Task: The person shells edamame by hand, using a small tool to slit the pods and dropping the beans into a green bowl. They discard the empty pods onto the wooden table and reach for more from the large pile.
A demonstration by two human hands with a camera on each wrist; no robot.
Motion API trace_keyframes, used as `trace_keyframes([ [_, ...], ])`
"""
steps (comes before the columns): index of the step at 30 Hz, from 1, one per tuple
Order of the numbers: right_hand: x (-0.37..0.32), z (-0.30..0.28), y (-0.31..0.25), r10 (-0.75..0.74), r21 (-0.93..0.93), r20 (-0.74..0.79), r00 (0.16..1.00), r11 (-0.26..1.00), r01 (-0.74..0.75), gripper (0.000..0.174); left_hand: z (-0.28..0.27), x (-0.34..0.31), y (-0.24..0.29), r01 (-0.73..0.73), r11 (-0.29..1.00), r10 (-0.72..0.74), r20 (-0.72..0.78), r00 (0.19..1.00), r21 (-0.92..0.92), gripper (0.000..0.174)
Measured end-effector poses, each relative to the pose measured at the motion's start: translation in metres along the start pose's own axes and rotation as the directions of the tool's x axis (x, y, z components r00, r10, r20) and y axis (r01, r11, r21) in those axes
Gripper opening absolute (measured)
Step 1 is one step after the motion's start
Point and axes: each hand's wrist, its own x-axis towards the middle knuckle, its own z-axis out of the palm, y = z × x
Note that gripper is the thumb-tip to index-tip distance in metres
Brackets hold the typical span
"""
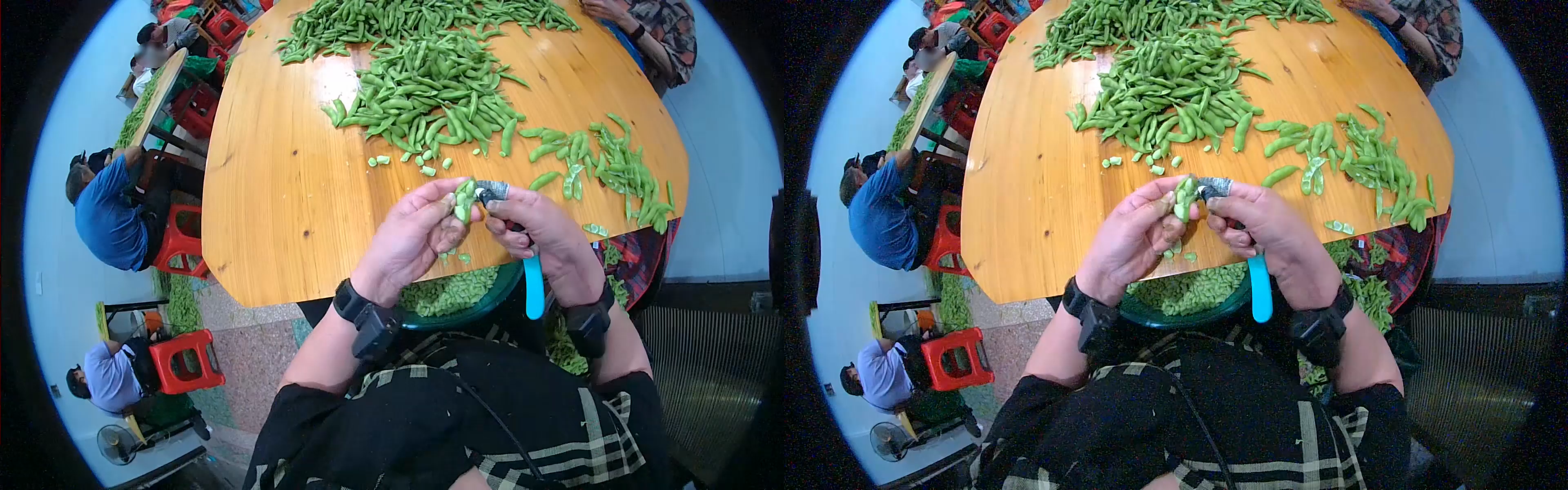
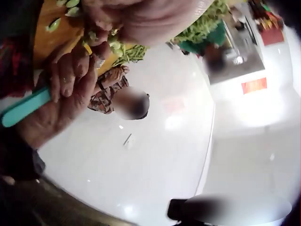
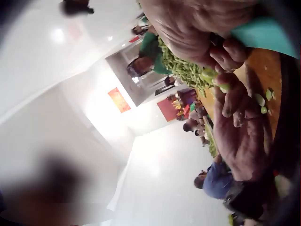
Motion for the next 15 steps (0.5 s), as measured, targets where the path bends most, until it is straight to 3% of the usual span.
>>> trace_keyframes([
  [1,-0.001,0.004,-0.001,-0.001,-0.004,0.001,1.000,1.000,0.001,0.010,0.003,0.002,0.000,0.016,0.997,-0.016,-0.004,1.000,-0.080,0.027],
  [2,-0.003,0.009,-0.001,-0.067,-0.124,-0.061,0.996,0.991,0.059,0.010,0.008,0.002,-0.001,0.012,0.997,-0.012,-0.004,1.000,-0.081,0.027],
  [3,-0.004,0.014,0.001,-0.138,-0.244,-0.113,0.984,0.964,0.107,0.011,0.019,0.000,-0.001,-0.034,0.982,0.052,-0.092,0.994,0.187,0.027],
  [4,-0.005,0.019,0.003,-0.181,-0.251,-0.128,0.975,0.957,0.145,0.012,0.025,0.000,-0.002,-0.050,0.894,0.135,-0.162,0.978,0.444,0.026],
  [8,-0.003,0.026,0.008,-0.195,-0.232,-0.152,0.969,0.960,0.156,0.011,0.024,0.007,-0.009,-0.107,0.787,0.266,-0.179,0.947,0.607,0.026],
  [10,0.000,0.028,0.012,-0.243,-0.205,-0.155,0.957,0.956,0.210,0.011,0.015,0.012,-0.015,-0.367,0.426,0.588,0.056,0.807,0.827,0.026],
  [14,0.005,0.038,0.014,-0.293,-0.260,-0.176,0.940,0.934,0.243,0.011,0.022,0.009,-0.013,-0.293,0.476,0.581,-0.046,0.813,0.829,0.024],
  [15,0.006,0.043,0.013,-0.340,-0.245,-0.176,0.924,0.924,0.293,0.011,0.022,0.007,-0.011,-0.228,0.623,0.460,-0.115,0.880,0.748,0.021],
])
